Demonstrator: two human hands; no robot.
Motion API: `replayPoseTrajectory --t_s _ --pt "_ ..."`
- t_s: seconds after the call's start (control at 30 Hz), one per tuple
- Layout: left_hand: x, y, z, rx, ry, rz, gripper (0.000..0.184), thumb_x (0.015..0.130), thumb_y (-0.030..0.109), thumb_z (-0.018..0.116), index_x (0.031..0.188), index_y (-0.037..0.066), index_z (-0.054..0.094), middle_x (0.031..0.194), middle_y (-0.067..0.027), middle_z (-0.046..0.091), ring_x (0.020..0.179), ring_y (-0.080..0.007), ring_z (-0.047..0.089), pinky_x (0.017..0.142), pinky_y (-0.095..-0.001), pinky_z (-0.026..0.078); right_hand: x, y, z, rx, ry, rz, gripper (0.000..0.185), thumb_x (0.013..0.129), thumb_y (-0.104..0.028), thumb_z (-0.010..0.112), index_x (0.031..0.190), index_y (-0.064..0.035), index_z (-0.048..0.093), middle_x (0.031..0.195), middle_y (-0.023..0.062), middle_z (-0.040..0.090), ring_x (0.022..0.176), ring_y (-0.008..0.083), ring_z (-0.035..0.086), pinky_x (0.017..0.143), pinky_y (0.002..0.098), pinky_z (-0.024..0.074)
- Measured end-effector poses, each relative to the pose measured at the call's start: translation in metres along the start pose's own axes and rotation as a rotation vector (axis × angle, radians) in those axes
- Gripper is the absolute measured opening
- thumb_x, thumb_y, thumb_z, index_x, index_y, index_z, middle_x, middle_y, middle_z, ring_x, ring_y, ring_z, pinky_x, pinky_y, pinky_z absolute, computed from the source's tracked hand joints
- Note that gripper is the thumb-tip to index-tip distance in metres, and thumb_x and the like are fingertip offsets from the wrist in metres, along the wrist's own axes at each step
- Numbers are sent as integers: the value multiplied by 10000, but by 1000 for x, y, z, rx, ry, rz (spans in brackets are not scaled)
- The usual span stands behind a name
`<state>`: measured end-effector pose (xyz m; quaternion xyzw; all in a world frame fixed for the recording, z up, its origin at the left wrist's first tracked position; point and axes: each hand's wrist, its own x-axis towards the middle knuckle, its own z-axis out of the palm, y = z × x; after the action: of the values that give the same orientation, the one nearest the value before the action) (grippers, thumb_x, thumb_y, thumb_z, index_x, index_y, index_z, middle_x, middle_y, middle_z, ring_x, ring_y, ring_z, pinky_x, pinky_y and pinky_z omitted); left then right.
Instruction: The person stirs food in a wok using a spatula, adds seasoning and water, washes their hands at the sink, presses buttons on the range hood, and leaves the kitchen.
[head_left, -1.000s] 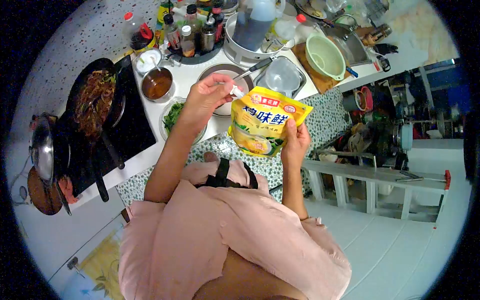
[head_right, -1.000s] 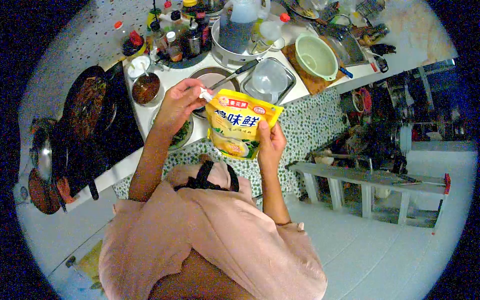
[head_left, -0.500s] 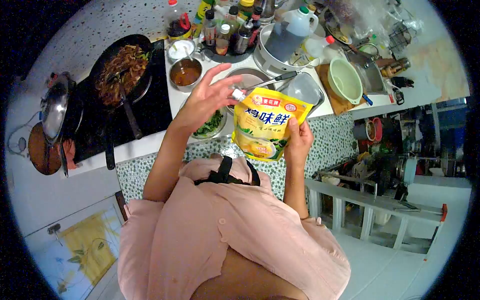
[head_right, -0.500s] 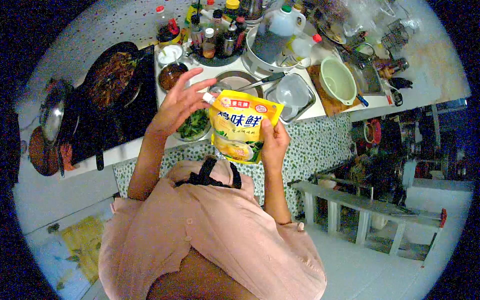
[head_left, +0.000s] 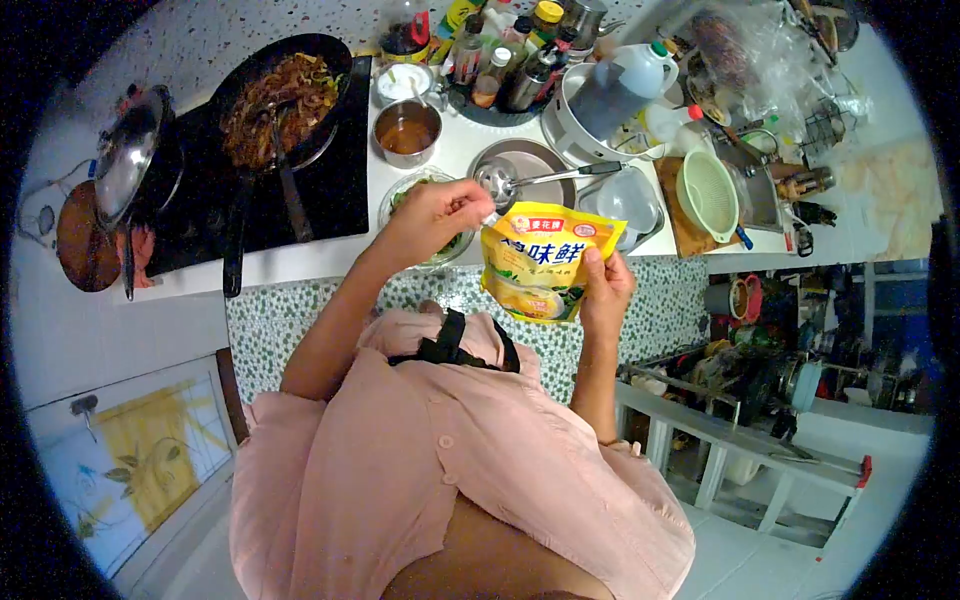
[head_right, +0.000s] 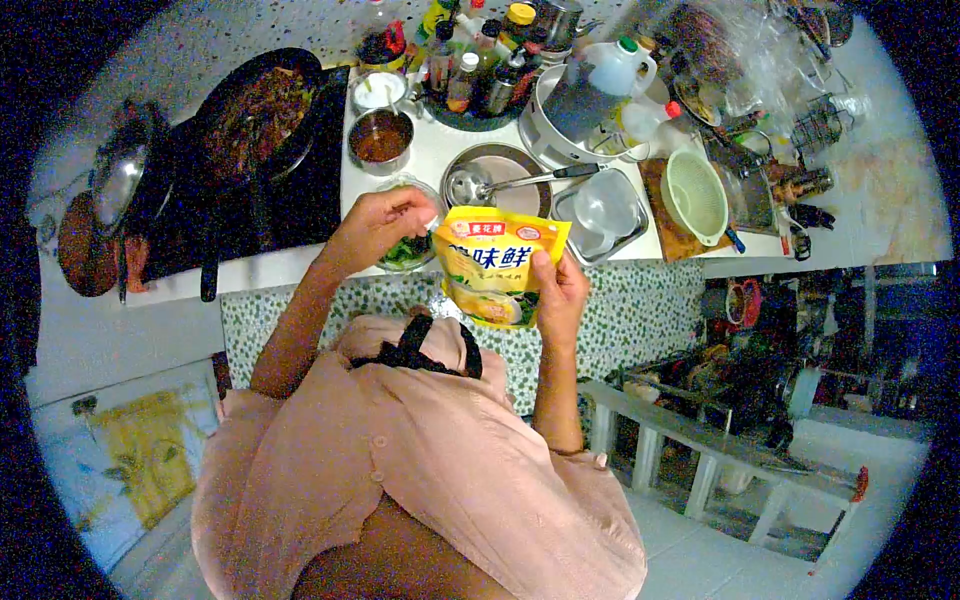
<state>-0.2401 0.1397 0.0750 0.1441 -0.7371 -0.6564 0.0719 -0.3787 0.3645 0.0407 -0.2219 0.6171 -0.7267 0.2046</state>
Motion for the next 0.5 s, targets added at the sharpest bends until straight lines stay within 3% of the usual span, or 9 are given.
replayPoseTrajectory --t_s 0.07,0.13,0.17,0.23,0.27,0.33,0.4,0.5 --pt "0 0 -2 103 -77 -62 398 846 98 576 1228 40 481 1121 -56 548 1019 -130 508 870 -254 431 3 1 2 30 -11 2 274 882 -184 569 1060 25 570 958 50 623 819 88 570 735 231 456" --pt "-10 7 2 149 68 352 405 857 131 571 1241 52 471 1139 -72 554 1016 -162 531 862 -282 443 1 0 4 -66 -21 -25 291 890 -199 555 1082 21 562 962 46 616 836 85 557 745 230 447" --pt "-16 8 3 149 76 350 405 857 131 571 1241 52 471 1139 -72 554 1016 -162 531 862 -282 443 4 -4 9 -66 -29 -24 291 890 -199 555 1082 21 562 962 46 616 836 85 557 745 230 447" --pt "-27 5 2 171 315 266 390 875 179 555 1235 55 475 1156 -90 555 994 -184 560 873 -306 443 21 -12 29 -160 73 -31 299 903 -208 531 1095 21 555 957 30 605 842 77 541 747 227 439" --pt "-36 -1 -3 167 320 264 390 875 179 555 1235 55 475 1156 -90 555 994 -184 560 873 -306 443 34 -9 42 -86 91 -63 298 907 -210 523 1096 18 554 952 24 598 835 72 532 739 223 436" --pt "-65 -23 -18 159 171 2 383 879 210 547 1220 46 486 1147 -92 568 1015 -184 554 883 -319 441 65 10 71 23 116 -138 290 904 -239 536 1046 10 579 917 22 596 820 72 517 736 210 425" --pt "-97 -53 -26 77 73 -157 371 888 225 533 1205 37 489 1113 -91 587 1014 -187 558 889 -327 440 104 44 98 -93 99 -262 285 917 -272 508 1008 -11 577 823 2 544 726 72 442 640 209 377" --pt "-151 -91 -32 165 108 -224 350 894 220 528 1183 25 496 1060 -86 610 984 -182 573 874 -318 449 148 84 137 -42 57 -271 307 922 -294 485 873 6 532 757 0 506 707 85 420 638 234 376"
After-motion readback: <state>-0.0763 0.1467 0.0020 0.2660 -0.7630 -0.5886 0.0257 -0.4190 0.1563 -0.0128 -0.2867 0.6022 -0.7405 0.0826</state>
